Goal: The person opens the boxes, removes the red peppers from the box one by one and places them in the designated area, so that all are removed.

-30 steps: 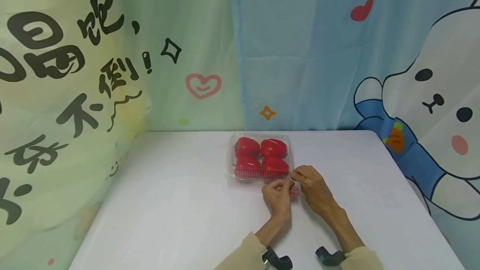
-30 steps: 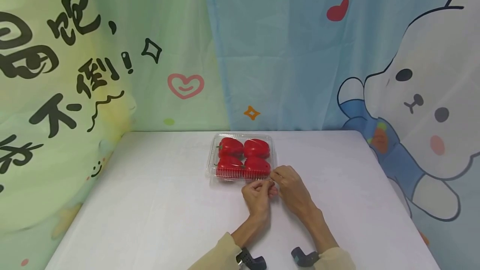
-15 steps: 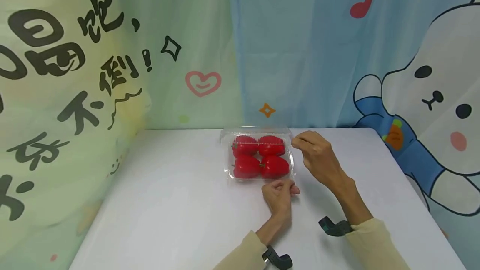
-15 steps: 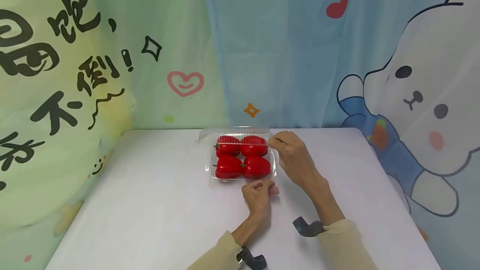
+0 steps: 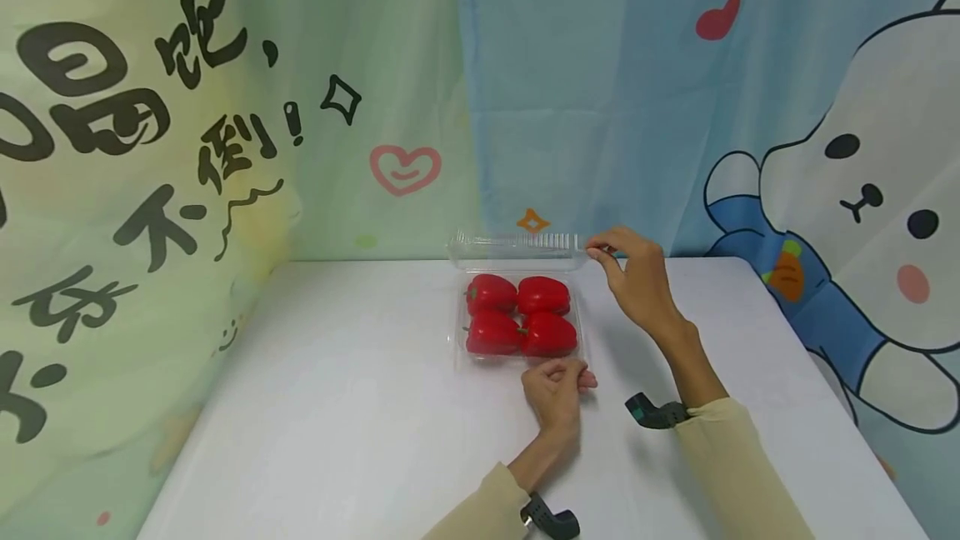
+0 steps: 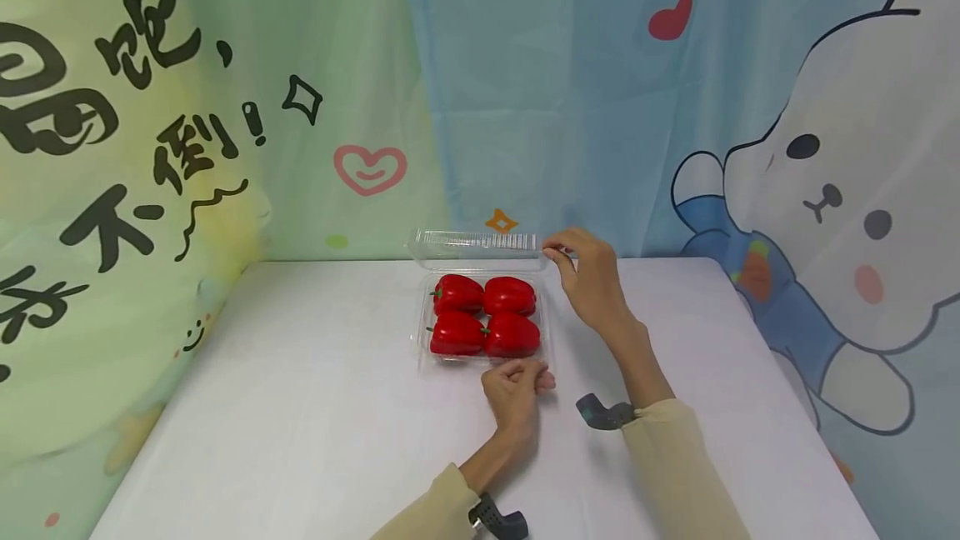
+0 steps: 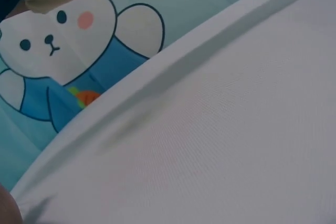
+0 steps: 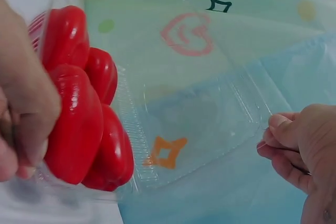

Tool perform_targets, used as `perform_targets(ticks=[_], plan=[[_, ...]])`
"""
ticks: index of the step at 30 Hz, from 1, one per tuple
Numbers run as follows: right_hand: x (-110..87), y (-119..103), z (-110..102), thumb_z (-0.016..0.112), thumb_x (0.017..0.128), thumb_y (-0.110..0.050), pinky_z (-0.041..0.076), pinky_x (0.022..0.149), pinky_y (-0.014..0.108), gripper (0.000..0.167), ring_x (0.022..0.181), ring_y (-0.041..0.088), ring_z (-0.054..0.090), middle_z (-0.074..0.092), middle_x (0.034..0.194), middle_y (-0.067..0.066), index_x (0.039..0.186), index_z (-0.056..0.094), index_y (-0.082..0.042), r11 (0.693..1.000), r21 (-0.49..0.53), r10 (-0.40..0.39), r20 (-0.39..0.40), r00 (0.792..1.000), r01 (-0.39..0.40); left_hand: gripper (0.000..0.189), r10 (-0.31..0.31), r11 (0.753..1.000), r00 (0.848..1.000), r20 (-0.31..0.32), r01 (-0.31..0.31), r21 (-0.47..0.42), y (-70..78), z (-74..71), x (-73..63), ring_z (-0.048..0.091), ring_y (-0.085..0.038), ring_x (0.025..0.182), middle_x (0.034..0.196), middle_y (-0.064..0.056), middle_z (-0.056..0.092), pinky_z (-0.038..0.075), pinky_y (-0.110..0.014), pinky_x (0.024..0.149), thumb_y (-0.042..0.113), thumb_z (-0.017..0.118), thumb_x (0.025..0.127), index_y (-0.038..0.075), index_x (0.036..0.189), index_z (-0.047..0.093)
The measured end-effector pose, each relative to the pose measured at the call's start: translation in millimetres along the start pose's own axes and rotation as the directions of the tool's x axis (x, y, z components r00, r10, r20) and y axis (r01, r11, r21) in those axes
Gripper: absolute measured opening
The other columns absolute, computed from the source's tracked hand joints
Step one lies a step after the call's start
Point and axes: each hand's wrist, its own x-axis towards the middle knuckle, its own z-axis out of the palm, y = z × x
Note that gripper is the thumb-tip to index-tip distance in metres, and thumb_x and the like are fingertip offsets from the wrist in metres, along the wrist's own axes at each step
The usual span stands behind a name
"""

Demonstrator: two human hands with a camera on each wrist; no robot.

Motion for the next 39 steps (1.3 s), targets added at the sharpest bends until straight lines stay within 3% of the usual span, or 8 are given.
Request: perform_targets(ticks=[4,9,20,27,32,35,37,39], plan=[[10.5,8,3,0.07,0.106,-0.007,0.053,0.089,0.039,0.015,0.097,0.034,0.07,0.079,0.108,0.021,0.113,0.078,0.002,0.998,0.019,0.061,0.012,0.998,-0.061,0.014,0.014,1.0,0.999,0.038,-0.014,-0.005,-0.8,-3.7,3.4,0.071,-0.006,0.054,0.079,-0.033,0.077,0.06,-0.02,0.058,-0.005,0.072,0.095,-0.013,0.086,0.078],[19.5,25,5,0.066,0.109,-0.012,0.05,0.094,0.028,0.021,0.102,0.035,0.07,0.079,0.111,0.023,0.117,0.076,0.004,0.991,0.036,0.125,0.026,0.992,-0.126,0.013,-0.008,1.0,0.997,0.08,0.006,0.023,-1.2,-8.5,2.5,0.074,-0.005,0.057,0.081,-0.025,0.08,0.061,-0.021,0.06,0.0,0.074,0.097,-0.01,0.091,0.08],[30.6,51,18,0.068,0.108,-0.013,0.047,0.094,0.015,0.026,0.107,0.036,0.07,0.077,0.118,0.026,0.123,0.074,0.007,0.971,0.107,0.2,0.135,0.971,-0.214,0.017,-0.098,0.995,0.987,0.129,0.094,0.042,8.3,-14.9,-1.2,0.075,-0.005,0.061,0.089,-0.026,0.082,0.061,-0.018,0.064,0.006,0.075,0.099,-0.01,0.101,0.08],[28.6,66,26,0.066,0.109,-0.013,0.047,0.088,0.005,0.03,0.104,0.034,0.072,0.076,0.118,0.029,0.128,0.071,0.009,0.947,0.144,0.263,0.167,0.95,-0.287,0.02,-0.226,0.973,0.96,0.164,0.215,0.08,21.8,-23.3,-7.2,0.079,-0.011,0.066,0.093,-0.021,0.084,0.061,-0.018,0.067,0.011,0.078,0.099,-0.007,0.107,0.082],[24.2,74,31,0.065,0.109,-0.008,0.05,0.084,0.006,0.028,0.095,0.013,0.073,0.074,0.117,0.035,0.127,0.069,0.013,0.921,0.227,0.285,0.167,0.944,-0.318,0.023,-0.334,0.938,0.919,0.208,0.303,0.168,31.2,-32.3,-13.1,0.082,-0.017,0.072,0.095,-0.017,0.085,0.062,-0.019,0.066,0.017,0.08,0.099,-0.003,0.109,0.083],[23.6,75,33,0.065,0.109,-0.008,0.05,0.082,0.007,0.028,0.091,0.003,0.072,0.074,0.116,0.037,0.127,0.07,0.013,0.909,0.255,0.294,0.168,0.941,-0.329,0.023,-0.416,0.898,0.875,0.249,0.353,0.263,38.6,-41.8,-15.9,0.084,-0.018,0.076,0.097,-0.014,0.086,0.062,-0.019,0.066,0.021,0.081,0.098,0.001,0.108,0.085],[23.5,76,35,0.066,0.108,-0.009,0.05,0.081,0.007,0.029,0.088,-0.002,0.07,0.074,0.115,0.037,0.126,0.07,0.013,0.906,0.253,0.303,0.174,0.937,-0.34,0.022,-0.478,0.863,0.822,0.308,0.376,0.337,44.7,-49.1,-17.2,0.085,-0.019,0.08,0.097,-0.013,0.086,0.063,-0.02,0.067,0.023,0.081,0.099,0.002,0.107,0.085],[22.9,76,36,0.066,0.108,-0.009,0.051,0.08,0.008,0.029,0.087,-0.002,0.069,0.073,0.116,0.037,0.127,0.07,0.013,0.903,0.238,0.32,0.183,0.93,-0.358,0.023,-0.535,0.826,0.748,0.394,0.363,0.432,52.5,-56.1,-17.7,0.085,-0.02,0.083,0.096,-0.013,0.086,0.063,-0.02,0.067,0.024,0.079,0.101,0.003,0.106,0.086]])
